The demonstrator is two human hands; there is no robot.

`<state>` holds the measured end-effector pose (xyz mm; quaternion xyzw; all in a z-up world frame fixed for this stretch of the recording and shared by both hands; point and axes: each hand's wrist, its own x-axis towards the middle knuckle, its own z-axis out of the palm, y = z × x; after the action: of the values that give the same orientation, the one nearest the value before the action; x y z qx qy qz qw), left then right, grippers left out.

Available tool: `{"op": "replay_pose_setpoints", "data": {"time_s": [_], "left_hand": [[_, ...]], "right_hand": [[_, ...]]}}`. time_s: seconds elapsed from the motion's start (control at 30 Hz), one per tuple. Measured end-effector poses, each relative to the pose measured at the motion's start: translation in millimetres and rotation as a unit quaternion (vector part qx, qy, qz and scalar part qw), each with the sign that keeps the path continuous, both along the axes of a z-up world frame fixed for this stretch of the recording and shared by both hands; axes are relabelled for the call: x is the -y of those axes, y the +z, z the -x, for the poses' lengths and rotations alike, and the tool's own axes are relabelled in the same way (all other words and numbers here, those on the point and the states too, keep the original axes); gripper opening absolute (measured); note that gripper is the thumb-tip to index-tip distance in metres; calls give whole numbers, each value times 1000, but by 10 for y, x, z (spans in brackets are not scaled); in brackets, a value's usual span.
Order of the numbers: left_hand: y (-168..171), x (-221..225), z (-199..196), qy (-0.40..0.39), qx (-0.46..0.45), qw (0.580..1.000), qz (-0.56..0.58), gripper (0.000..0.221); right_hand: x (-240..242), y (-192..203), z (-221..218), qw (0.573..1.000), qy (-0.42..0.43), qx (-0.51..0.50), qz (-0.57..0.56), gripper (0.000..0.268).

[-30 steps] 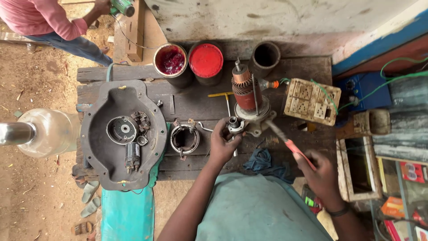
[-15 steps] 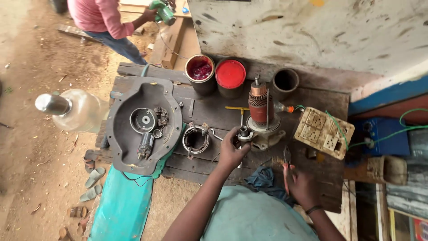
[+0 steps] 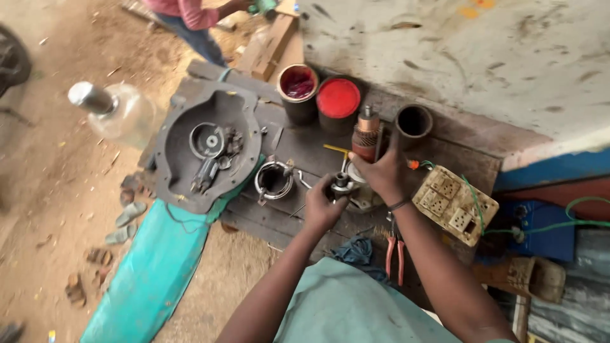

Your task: The person fits a copper armature into a starter motor drive housing on a workbench, seats it by hand, and uses pliers to work on the assembly, handling small motor parts and a bearing component while assembling the unit.

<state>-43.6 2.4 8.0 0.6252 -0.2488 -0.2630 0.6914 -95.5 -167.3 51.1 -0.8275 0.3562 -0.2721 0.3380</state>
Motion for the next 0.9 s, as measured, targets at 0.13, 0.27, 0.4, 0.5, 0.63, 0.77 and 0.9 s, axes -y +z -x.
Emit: {"op": "replay_pose_setpoints", "data": {"time_s": [0.13,0.27,0.4,0.5,0.63,0.77,0.9], "left_hand": [[252,2,207,65,96,985,-128,36],[287,-35,539,138,160,977,-27,37],[62,-129,654,121,202,971,-41,33],[-106,-181,727,95,230,966,-74,36],[-95,-223,691,77,224,968,-83,36],[78,-306,624,39,202,978,-38,43],[-206,-277,393,-8,99,995,28,52]], "right_hand": [[91,-122,90,984,88,143,-58,85],[0,66,359,957,168,200,-129,76],[-115,77,542,965,187,179,-44,81],[-221,65,661,963,213,165,13,80],[-300,61,629,974,166,153,23,81],[-359,10,535,987,79,138,-18,84],[-457,-15,581,978,72,158,116,84]]}}
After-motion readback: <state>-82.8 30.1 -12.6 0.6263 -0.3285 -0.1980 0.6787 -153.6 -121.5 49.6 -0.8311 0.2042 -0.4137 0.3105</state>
